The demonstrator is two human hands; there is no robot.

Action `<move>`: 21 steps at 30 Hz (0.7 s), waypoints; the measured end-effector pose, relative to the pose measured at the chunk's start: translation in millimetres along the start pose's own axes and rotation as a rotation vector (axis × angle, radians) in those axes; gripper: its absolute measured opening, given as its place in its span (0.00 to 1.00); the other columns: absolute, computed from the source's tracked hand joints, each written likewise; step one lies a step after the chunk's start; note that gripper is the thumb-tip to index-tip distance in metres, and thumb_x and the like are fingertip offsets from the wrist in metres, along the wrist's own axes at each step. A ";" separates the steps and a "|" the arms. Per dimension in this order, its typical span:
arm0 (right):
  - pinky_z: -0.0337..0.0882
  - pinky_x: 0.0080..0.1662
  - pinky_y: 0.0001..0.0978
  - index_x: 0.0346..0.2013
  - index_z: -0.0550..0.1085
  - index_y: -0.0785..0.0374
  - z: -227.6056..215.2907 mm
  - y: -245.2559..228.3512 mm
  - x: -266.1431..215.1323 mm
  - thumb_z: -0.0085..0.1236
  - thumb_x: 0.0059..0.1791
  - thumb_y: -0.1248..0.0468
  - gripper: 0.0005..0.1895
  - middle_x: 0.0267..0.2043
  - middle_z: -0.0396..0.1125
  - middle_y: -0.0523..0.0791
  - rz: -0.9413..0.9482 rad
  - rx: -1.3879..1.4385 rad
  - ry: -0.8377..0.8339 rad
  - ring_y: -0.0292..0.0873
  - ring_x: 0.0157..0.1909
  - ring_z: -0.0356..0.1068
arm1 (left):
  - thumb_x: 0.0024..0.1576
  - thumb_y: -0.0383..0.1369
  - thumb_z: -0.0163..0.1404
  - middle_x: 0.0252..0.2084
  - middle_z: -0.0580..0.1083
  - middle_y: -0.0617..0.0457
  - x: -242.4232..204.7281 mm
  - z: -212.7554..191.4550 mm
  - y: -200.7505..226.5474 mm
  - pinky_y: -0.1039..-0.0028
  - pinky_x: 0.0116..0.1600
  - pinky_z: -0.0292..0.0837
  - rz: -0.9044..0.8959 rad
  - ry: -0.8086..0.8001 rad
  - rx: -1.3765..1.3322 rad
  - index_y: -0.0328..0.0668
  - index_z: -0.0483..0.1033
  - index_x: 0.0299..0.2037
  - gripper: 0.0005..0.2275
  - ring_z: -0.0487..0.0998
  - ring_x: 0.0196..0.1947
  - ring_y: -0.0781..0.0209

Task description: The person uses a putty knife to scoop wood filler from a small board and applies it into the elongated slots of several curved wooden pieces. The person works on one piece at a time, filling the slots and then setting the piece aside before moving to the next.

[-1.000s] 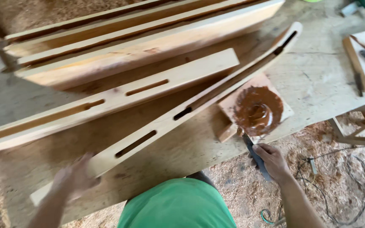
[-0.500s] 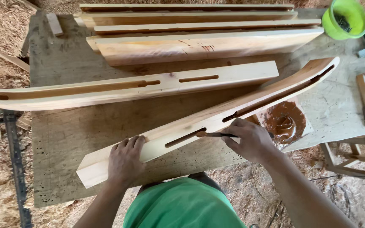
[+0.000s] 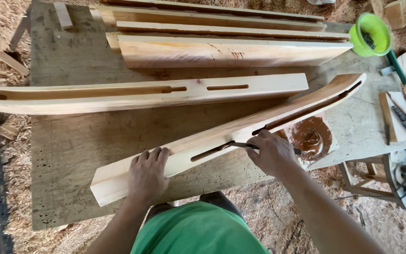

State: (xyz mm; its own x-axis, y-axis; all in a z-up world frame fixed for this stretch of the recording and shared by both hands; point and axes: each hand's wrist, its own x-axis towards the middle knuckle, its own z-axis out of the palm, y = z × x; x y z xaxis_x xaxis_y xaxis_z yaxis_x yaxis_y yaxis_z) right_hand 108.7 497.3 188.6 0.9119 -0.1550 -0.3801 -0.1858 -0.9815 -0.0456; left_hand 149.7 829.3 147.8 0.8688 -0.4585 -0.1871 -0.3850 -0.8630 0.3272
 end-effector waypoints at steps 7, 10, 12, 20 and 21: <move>0.75 0.45 0.41 0.52 0.77 0.50 19.2 -13.2 -17.1 0.58 0.51 0.56 0.15 0.45 0.67 0.45 0.077 0.054 -0.029 0.43 0.40 0.71 | 0.39 0.33 0.65 0.58 0.73 0.49 -1.8 8.8 -2.3 0.56 0.58 0.69 0.026 0.063 0.028 0.45 0.68 0.57 0.32 0.73 0.56 0.45; 0.75 0.45 0.36 0.48 0.78 0.48 8.2 -13.6 -24.0 0.57 0.52 0.53 0.12 0.45 0.67 0.42 0.149 -0.008 -0.138 0.41 0.39 0.71 | 0.39 0.33 0.65 0.59 0.71 0.47 -6.1 14.7 -3.1 0.55 0.59 0.68 0.042 0.090 0.055 0.44 0.67 0.60 0.34 0.72 0.58 0.42; 0.75 0.44 0.37 0.47 0.79 0.49 -3.7 -16.3 -28.9 0.58 0.51 0.54 0.11 0.44 0.67 0.41 0.141 -0.039 -0.135 0.39 0.39 0.70 | 0.42 0.33 0.63 0.61 0.71 0.46 -8.3 18.0 -3.5 0.55 0.61 0.68 0.051 0.096 0.081 0.42 0.66 0.59 0.32 0.71 0.59 0.41; 0.77 0.41 0.36 0.49 0.77 0.51 -13.9 -53.7 -36.3 0.54 0.54 0.53 0.12 0.41 0.67 0.41 0.140 -0.038 -0.258 0.38 0.35 0.70 | 0.45 0.29 0.57 0.62 0.69 0.44 -10.6 26.2 -7.8 0.56 0.61 0.67 0.063 0.090 0.119 0.39 0.65 0.60 0.29 0.70 0.59 0.40; 0.77 0.41 0.36 0.48 0.77 0.52 -9.9 -57.4 -32.3 0.53 0.54 0.54 0.12 0.41 0.67 0.42 0.109 -0.045 -0.247 0.38 0.35 0.70 | 0.45 0.29 0.56 0.62 0.69 0.43 -10.9 27.2 -8.0 0.56 0.61 0.67 0.066 0.092 0.122 0.39 0.65 0.60 0.29 0.70 0.58 0.40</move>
State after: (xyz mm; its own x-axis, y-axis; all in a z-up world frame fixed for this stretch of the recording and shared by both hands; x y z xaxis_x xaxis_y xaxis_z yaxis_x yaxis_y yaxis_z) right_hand 93.5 557.5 212.6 0.7691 -0.2336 -0.5949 -0.2566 -0.9654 0.0472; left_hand 134.8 835.5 122.0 0.8633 -0.4982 -0.0812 -0.4719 -0.8537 0.2201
